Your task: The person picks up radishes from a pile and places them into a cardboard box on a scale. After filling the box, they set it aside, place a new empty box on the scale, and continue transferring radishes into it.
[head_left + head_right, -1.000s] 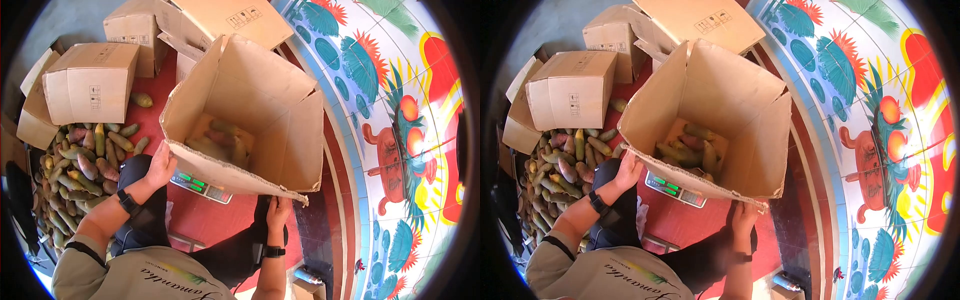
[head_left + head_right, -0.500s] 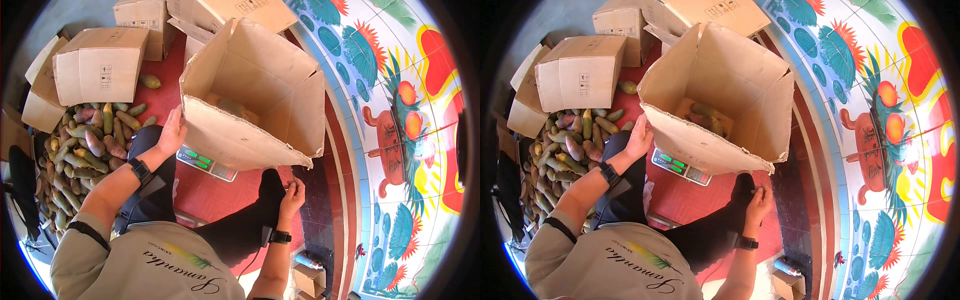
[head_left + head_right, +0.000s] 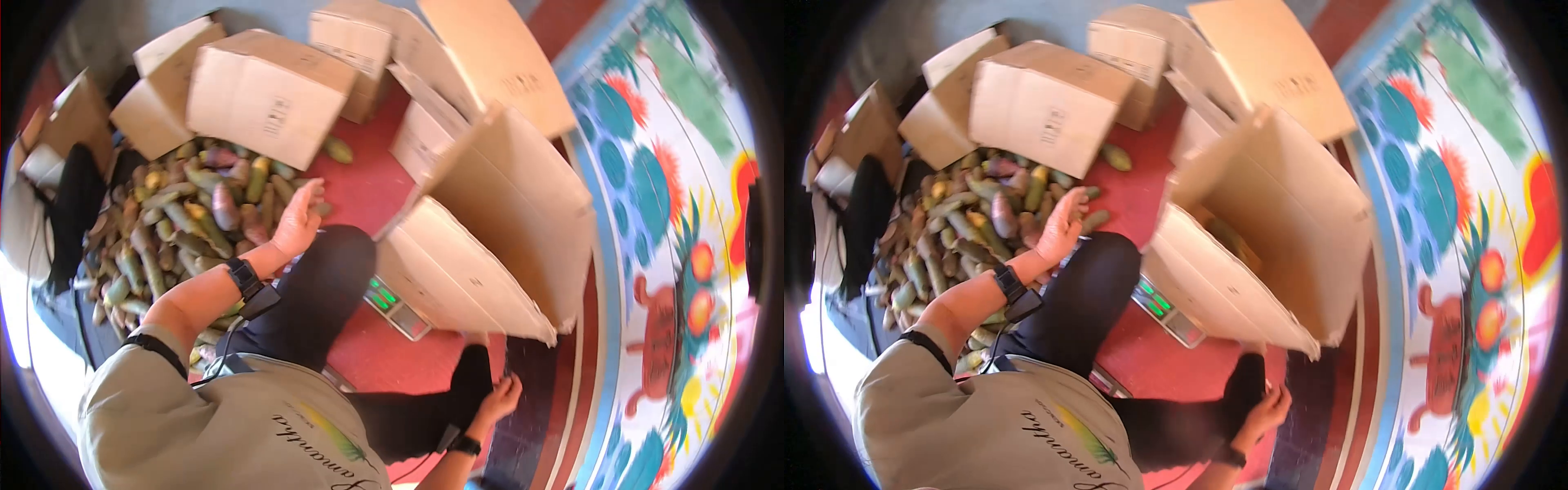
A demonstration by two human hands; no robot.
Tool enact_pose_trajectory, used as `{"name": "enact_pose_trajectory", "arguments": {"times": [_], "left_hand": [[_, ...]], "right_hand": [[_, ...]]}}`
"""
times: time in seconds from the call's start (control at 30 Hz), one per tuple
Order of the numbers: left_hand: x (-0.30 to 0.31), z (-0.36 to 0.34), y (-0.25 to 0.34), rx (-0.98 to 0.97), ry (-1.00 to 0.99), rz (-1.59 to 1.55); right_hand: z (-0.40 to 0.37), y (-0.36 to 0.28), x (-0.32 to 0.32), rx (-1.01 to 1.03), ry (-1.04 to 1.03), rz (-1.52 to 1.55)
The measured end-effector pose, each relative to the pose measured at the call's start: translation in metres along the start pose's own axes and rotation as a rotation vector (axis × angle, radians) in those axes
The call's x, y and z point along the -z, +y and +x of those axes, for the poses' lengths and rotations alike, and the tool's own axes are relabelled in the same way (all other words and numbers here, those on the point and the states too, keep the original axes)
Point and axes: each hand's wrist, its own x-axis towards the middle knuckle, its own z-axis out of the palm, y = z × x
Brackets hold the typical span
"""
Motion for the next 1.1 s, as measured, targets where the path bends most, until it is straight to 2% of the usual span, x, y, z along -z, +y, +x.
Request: {"name": "enact_pose_trajectory", "arguments": {"times": [0.1, 0.17, 0.2, 0.27, 0.3, 0.47, 0.6, 0.77, 0.87, 0.93, 1.1], "left_hand": [[0.046, -0.038, -0.037, 0.074, 0.017, 0.251], [0.074, -0.068, -0.054, 0.307, -0.22, 0.556], [0.087, -0.083, -0.062, 0.319, -0.203, 0.561], [0.109, -0.112, -0.077, 0.493, -0.377, 0.744], [0.119, -0.125, -0.084, 0.503, -0.37, 0.744], [0.167, -0.151, -0.085, 0.583, -0.238, 1.2], [0.2, -0.148, -0.084, 0.606, -0.098, 1.311], [0.211, -0.135, -0.082, 0.569, -0.106, 1.264], [0.212, -0.13, -0.091, 0.579, -0.068, 1.322], [0.215, -0.124, -0.093, 0.692, 0.05, 1.305], [0.227, -0.123, -0.108, 0.772, -0.009, 1.293]], "right_hand": [[-0.007, 0.019, 0.01, 0.039, 0.004, -0.05], [-0.013, 0.024, 0.019, -0.019, 0.0, -0.072], [-0.013, 0.044, 0.024, -0.004, 0.011, -0.092], [-0.015, 0.045, 0.034, 0.075, 0.019, -0.225], [-0.015, 0.048, 0.035, 0.081, 0.009, -0.224], [-0.012, 0.039, 0.03, 0.114, -0.009, -0.286], [-0.013, 0.029, 0.025, 0.272, 0.008, -0.345], [-0.017, 0.006, 0.025, 0.068, -0.033, -0.338], [-0.016, 0.003, 0.022, 0.062, -0.047, -0.308], [-0.014, 0.002, 0.02, 0.076, -0.044, -0.318], [-0.013, 0.001, 0.018, 0.054, -0.038, -0.312]]}}
